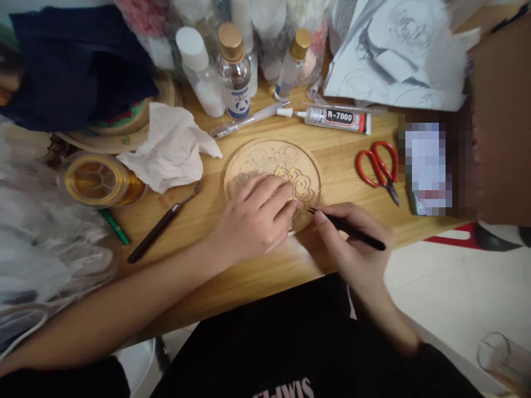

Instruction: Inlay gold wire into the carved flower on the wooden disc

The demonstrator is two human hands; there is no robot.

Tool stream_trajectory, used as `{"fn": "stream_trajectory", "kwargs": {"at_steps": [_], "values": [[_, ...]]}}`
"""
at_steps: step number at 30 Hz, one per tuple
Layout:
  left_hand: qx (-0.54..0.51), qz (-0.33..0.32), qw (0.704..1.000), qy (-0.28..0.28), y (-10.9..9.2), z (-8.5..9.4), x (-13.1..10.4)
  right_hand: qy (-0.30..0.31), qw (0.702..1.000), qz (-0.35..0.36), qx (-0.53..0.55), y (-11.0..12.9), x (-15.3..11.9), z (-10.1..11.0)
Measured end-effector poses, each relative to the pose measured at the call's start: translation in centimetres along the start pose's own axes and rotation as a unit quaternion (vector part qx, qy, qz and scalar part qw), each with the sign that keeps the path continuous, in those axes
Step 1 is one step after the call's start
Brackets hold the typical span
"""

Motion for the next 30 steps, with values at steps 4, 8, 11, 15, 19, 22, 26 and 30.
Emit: {"fn": "stream_trajectory", "kwargs": {"at_steps": [4, 8, 11, 15, 19, 22, 26, 30], "values": [[-0.004, -0.005, 1.000, 0.004, 0.0, 0.0, 0.0, -0.044, 0.999, -0.019, -0.006, 0.2, -0.5, -1.0], [-0.012, -0.005, 1.000, 0.009, 0.0, 0.0, 0.0, -0.059, 0.998, -0.002, -0.032, 0.4, -0.4, -1.2], [-0.026, 0.004, 1.000, 0.013, 0.0, 0.0, 0.0, -0.056, 0.997, 0.014, -0.050, 0.4, -0.4, -1.3], [-0.008, 0.008, 1.000, 0.021, 0.0, 0.0, 0.0, -0.044, 0.996, 0.032, -0.076, 0.5, -0.5, -1.5], [0.016, 0.005, 1.000, 0.010, -0.1, 0.0, 0.0, -0.047, 0.994, 0.043, -0.093, 0.7, -0.6, -1.3], [0.017, 0.004, 1.000, 0.008, -0.1, 0.0, 0.0, -0.051, 0.994, 0.033, -0.095, 0.6, -0.6, -1.2], [0.016, 0.006, 1.000, 0.018, 0.0, 0.0, 0.0, -0.060, 0.993, 0.034, -0.098, 0.5, -0.5, -1.3], [-0.023, 0.020, 0.999, 0.034, 0.1, -0.2, -0.1, -0.063, 0.992, 0.036, -0.103, 0.7, -0.5, -1.3]]}}
Point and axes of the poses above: each hand's wrist, its own x-axis towards the middle knuckle, its own z-axis out of the back of the hand, y = z × x, the point moved 4 cm from there along x, towards the middle knuckle, and after that the axes turned 1 degree about -x, right-handed, at the moved point
